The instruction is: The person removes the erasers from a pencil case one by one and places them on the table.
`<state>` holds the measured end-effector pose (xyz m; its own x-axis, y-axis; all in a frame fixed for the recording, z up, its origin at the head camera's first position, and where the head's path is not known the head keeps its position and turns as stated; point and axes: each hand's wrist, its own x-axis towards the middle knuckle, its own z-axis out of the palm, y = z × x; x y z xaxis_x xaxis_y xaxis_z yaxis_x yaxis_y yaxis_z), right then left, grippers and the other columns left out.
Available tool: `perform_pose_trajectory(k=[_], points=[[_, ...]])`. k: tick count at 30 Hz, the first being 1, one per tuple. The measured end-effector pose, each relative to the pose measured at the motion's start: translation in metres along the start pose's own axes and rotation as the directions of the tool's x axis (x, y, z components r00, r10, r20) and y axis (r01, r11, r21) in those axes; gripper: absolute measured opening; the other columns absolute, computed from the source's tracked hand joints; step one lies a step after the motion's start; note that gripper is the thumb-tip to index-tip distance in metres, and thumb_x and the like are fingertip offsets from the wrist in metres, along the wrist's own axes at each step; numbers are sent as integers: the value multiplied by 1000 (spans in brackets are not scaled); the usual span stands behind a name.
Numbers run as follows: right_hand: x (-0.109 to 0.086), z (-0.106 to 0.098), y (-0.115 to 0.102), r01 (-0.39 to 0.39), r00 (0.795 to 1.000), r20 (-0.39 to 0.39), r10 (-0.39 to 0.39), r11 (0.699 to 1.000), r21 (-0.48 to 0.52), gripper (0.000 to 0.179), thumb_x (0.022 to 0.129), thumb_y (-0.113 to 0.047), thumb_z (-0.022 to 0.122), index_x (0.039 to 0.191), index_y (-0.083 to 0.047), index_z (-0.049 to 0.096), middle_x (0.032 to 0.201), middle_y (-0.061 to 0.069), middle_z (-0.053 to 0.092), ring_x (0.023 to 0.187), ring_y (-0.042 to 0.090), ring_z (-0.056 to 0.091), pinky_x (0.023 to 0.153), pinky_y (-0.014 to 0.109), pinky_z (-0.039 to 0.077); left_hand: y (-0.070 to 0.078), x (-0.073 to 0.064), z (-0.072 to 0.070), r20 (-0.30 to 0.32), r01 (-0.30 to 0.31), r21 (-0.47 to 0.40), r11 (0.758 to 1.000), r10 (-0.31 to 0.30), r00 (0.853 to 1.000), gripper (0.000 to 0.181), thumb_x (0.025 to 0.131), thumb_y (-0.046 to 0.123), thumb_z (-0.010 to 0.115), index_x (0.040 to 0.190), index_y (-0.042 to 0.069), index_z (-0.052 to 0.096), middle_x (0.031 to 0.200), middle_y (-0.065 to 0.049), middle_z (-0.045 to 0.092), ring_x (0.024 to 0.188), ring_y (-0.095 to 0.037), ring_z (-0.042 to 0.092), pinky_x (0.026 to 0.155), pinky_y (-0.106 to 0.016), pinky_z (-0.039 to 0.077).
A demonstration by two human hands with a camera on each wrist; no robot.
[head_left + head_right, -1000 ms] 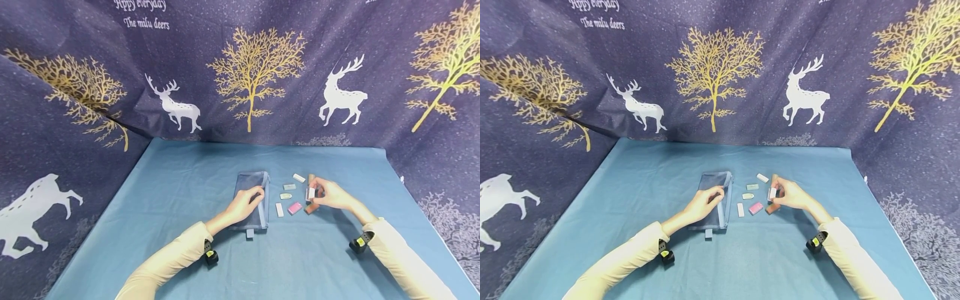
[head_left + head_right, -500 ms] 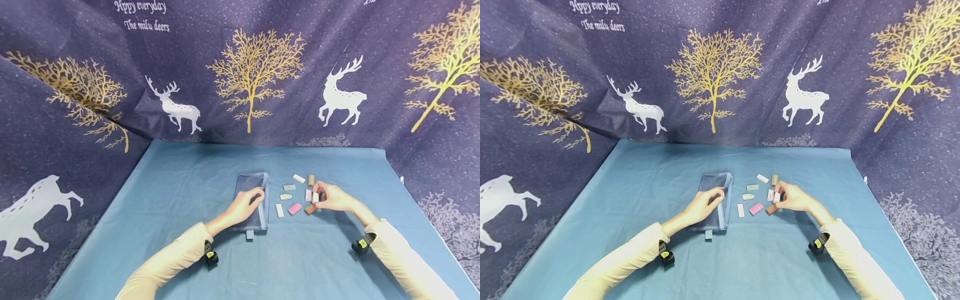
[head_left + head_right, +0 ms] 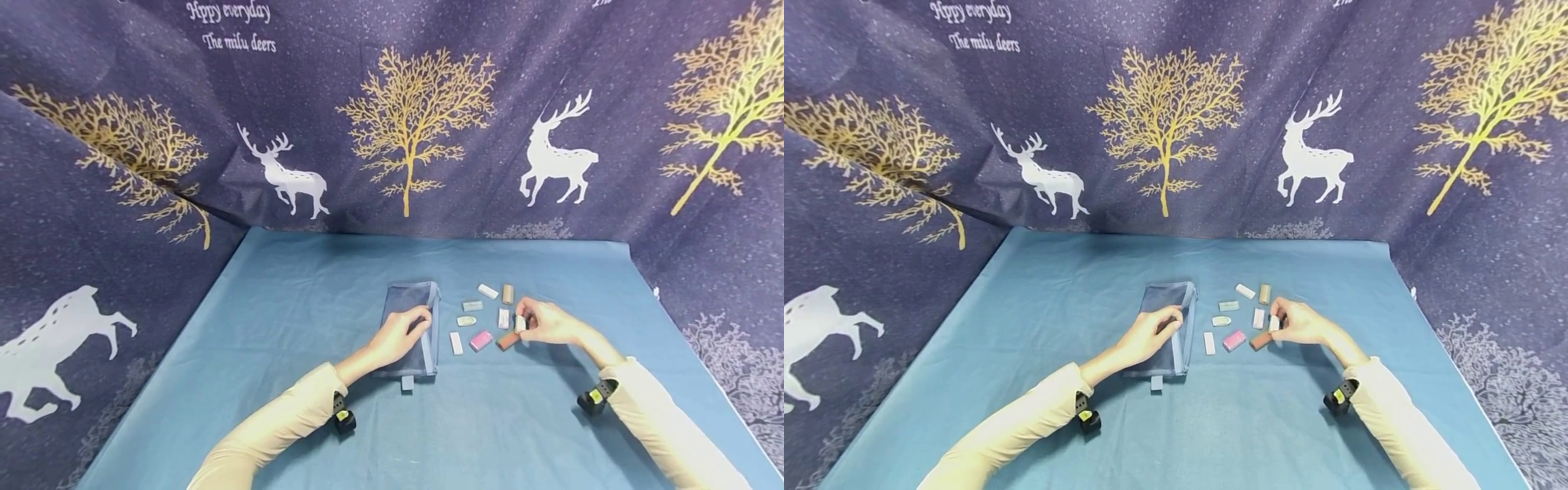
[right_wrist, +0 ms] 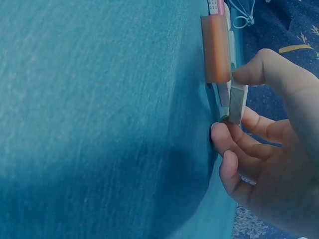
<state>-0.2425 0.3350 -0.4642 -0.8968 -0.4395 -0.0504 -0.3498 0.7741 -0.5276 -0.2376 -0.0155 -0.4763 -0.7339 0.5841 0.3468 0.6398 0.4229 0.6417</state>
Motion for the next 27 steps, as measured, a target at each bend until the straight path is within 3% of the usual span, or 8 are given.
perform_pose_trajectory(k=[14, 27], points=[[-5, -5, 7, -82, 994, -81, 78, 995, -49, 32, 75, -17, 68, 100, -3, 53, 90, 11, 61, 69, 11, 53, 60, 25, 43, 2, -2, 0, 20, 24, 12, 1000, -24, 1000, 21, 96, 23, 43, 102, 9, 58, 126, -15, 57, 42, -4, 20, 49, -18, 27], [-2, -4, 14, -91, 988, -135, 77, 991, -100, 37, 69, -15, 72, 99, -1, 56, 88, 10, 61, 66, 10, 50, 59, 25, 41, 1, -2, 0, 13, 2, 0, 1000, -2, 1000, 21, 96, 22, 43, 102, 9, 57, 127, -17, 55, 41, -3, 21, 47, -19, 29]])
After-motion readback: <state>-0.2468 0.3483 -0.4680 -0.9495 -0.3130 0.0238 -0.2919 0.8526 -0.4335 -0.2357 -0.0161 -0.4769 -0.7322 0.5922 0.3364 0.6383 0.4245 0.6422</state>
